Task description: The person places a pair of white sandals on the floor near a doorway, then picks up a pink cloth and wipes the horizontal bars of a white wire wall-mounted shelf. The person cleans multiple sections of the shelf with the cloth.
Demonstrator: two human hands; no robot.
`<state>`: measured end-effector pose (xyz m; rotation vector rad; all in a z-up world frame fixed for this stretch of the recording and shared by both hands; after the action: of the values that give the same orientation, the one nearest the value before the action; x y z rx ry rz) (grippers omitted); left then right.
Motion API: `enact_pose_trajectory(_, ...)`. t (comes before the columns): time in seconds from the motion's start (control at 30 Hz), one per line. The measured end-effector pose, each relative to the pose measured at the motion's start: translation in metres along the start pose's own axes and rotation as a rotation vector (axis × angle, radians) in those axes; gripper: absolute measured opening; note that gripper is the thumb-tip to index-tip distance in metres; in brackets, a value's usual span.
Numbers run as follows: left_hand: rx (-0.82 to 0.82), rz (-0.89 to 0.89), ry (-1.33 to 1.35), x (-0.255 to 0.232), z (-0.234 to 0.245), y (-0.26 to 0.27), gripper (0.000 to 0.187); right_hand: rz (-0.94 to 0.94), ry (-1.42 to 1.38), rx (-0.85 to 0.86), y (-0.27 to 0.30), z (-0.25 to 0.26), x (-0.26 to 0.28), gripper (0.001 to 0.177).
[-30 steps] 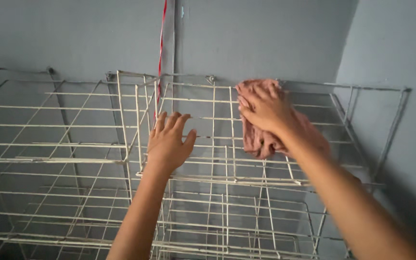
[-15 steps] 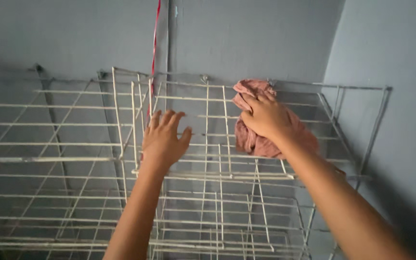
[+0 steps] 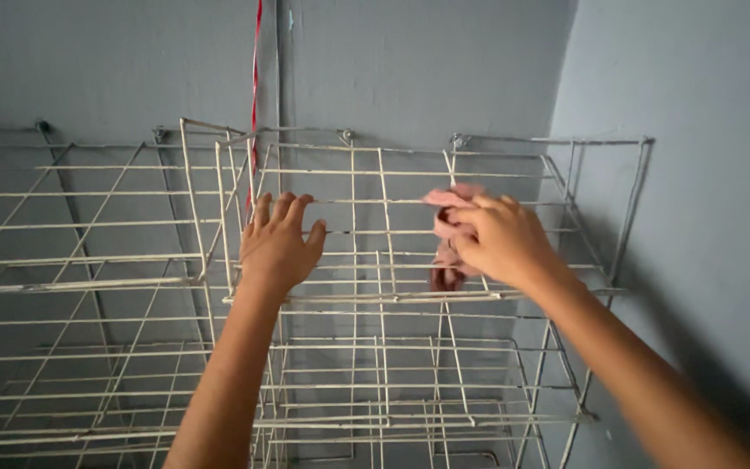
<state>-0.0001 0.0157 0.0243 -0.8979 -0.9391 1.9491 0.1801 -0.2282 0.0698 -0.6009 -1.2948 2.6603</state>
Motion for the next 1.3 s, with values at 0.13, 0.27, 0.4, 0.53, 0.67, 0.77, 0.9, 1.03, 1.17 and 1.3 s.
enact_pose_trajectory(0.13,0.155,0.030,-0.029,0.004,-0.004,-0.004,0.056,-0.157,0.028,0.124,0.030,0.023,0.016,0.022)
enact_pose_trajectory(0.27,0.215,0.057,-0.082,0.004,-0.010,-0.008,0.061,-0.275,-0.010,0.089,0.025,0.033,0.019,0.023)
enact_pose_trajectory(0.4,0.237,0.063,-0.118,0.005,-0.014,-0.007,0.062,-0.270,-0.048,0.071,0.012,0.023,0.011,0.020)
enact_pose_trajectory(0.53,0.201,0.029,-0.147,0.006,-0.016,-0.006,0.062,-0.195,-0.073,-0.127,-0.001,0.006,-0.003,0.024)
enact_pose_trajectory(0.67,0.173,0.014,-0.146,0.006,-0.019,-0.003,0.062,-0.064,-0.050,-0.310,-0.026,-0.003,-0.023,0.030)
enact_pose_trajectory(0.77,0.150,0.017,-0.137,0.007,-0.019,-0.005,0.061,-0.100,-0.196,-0.111,-0.064,-0.018,-0.039,0.031)
enact_pose_trajectory(0.9,0.139,-0.007,-0.115,0.009,-0.019,-0.006,0.062,-0.150,-0.146,-0.285,-0.108,-0.028,-0.046,0.027)
enact_pose_trajectory(1.03,0.122,0.004,-0.107,0.011,-0.019,-0.006,0.061,0.028,-0.151,-0.434,-0.149,-0.051,-0.020,0.032)
enact_pose_trajectory(1.17,0.077,-0.019,-0.091,0.010,-0.018,-0.006,0.061,-0.109,-0.283,-0.029,-0.168,-0.110,0.010,0.043)
enact_pose_trajectory(1.3,0.078,-0.026,-0.117,0.013,-0.019,-0.006,0.060,0.171,-0.041,-0.286,-0.164,-0.129,0.030,0.033)
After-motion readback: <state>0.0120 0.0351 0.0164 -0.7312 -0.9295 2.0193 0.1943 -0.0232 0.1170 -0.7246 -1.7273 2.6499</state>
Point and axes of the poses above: each hand's wrist, its own y-axis away from the middle knuckle, its own z-axis out of the back of the hand, x = y × z, the point moved 3 cm from there along -y, towards the middle knuckle, and after that the axes turned 2 degrees about -y, right-handed, at the moved point
